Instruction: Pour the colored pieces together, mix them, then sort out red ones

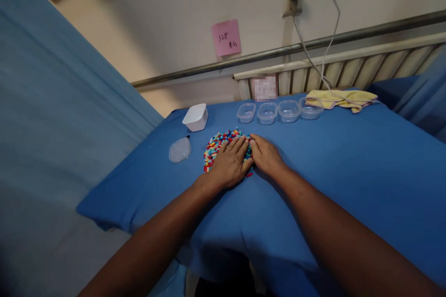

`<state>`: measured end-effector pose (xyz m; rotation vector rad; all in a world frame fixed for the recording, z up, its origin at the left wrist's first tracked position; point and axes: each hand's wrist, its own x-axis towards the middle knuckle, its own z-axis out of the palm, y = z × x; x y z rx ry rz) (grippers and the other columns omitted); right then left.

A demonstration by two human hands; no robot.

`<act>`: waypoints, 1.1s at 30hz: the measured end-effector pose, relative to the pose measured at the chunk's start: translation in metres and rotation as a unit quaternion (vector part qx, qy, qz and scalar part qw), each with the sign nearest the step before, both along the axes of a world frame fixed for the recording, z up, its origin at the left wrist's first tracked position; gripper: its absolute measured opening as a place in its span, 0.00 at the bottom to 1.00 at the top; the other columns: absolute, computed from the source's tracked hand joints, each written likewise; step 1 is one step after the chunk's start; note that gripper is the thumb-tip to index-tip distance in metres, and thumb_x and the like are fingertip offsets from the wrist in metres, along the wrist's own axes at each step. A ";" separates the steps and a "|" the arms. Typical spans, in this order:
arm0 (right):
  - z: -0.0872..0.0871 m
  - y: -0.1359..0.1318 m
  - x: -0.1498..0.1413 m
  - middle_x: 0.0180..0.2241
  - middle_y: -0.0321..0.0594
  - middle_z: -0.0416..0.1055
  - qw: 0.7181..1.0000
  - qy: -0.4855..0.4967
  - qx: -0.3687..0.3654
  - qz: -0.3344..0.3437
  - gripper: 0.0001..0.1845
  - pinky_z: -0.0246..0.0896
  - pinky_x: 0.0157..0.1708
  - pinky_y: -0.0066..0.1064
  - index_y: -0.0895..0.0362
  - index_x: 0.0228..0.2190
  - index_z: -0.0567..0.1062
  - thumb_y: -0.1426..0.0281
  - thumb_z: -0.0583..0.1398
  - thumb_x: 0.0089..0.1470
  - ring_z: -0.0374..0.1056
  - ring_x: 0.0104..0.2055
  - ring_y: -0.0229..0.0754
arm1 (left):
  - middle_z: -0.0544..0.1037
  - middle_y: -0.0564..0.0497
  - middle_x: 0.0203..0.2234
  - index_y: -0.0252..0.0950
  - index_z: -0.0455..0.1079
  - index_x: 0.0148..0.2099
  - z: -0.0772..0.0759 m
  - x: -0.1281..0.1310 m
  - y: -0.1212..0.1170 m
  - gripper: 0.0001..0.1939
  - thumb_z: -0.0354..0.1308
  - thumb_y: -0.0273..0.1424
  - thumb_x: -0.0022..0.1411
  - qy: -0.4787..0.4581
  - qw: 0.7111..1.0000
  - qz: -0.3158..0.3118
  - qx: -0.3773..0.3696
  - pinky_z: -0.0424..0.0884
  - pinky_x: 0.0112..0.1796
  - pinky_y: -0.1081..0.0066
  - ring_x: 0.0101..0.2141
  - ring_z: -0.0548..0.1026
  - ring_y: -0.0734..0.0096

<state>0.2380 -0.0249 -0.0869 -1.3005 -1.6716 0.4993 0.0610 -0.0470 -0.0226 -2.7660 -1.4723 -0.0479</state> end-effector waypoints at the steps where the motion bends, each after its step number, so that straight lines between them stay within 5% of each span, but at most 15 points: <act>1: 0.001 -0.001 0.000 0.62 0.54 0.78 1.000 0.001 0.000 0.002 0.28 0.66 0.67 0.52 0.58 0.62 0.78 0.60 0.50 0.72 0.74 0.64 0.55 | 0.51 0.42 0.79 0.35 0.53 0.81 -0.001 0.000 0.001 0.38 0.39 0.52 0.80 0.002 1.000 0.003 0.001 0.45 0.75 0.43 0.78 0.48 0.50; 7: 0.005 -0.005 -0.003 0.57 0.52 0.81 1.000 0.017 0.006 -0.003 0.26 0.69 0.63 0.50 0.56 0.58 0.80 0.60 0.51 0.71 0.77 0.60 0.55 | 0.57 0.40 0.77 0.40 0.59 0.78 0.017 -0.011 0.025 0.35 0.40 0.53 0.80 -0.012 1.000 0.000 -0.014 0.48 0.74 0.42 0.77 0.53 0.50; 12: 0.009 -0.004 -0.003 0.54 0.51 0.83 0.999 0.037 -0.002 -0.032 0.25 0.71 0.60 0.46 0.56 0.55 0.81 0.60 0.50 0.73 0.78 0.57 0.53 | 0.57 0.34 0.76 0.35 0.63 0.75 0.036 -0.029 0.056 0.34 0.39 0.50 0.81 -0.036 0.995 0.096 0.015 0.52 0.71 0.39 0.76 0.56 0.45; 19: 0.010 -0.001 -0.004 0.54 0.49 0.83 0.999 0.039 -0.006 -0.030 0.23 0.71 0.60 0.45 0.55 0.55 0.81 0.61 0.51 0.72 0.78 0.57 0.52 | 0.55 0.32 0.77 0.31 0.56 0.78 0.009 -0.034 0.079 0.38 0.37 0.52 0.81 -0.019 0.994 0.101 -0.048 0.52 0.72 0.44 0.76 0.53 0.44; 27: 0.007 0.000 -0.003 0.57 0.51 0.82 0.999 0.025 0.004 -0.022 0.26 0.69 0.64 0.49 0.56 0.58 0.80 0.60 0.50 0.73 0.77 0.60 0.53 | 0.52 0.39 0.79 0.38 0.56 0.79 0.009 -0.025 0.048 0.39 0.39 0.56 0.79 -0.040 0.997 0.057 -0.031 0.45 0.73 0.39 0.77 0.49 0.43; 33: 0.010 -0.006 -0.009 0.62 0.48 0.78 0.999 0.005 0.012 0.050 0.25 0.62 0.70 0.50 0.54 0.58 0.81 0.61 0.53 0.70 0.73 0.65 0.53 | 0.52 0.40 0.78 0.36 0.56 0.79 0.005 -0.025 0.025 0.38 0.41 0.53 0.80 -0.027 0.999 0.027 -0.022 0.46 0.74 0.42 0.77 0.50 0.45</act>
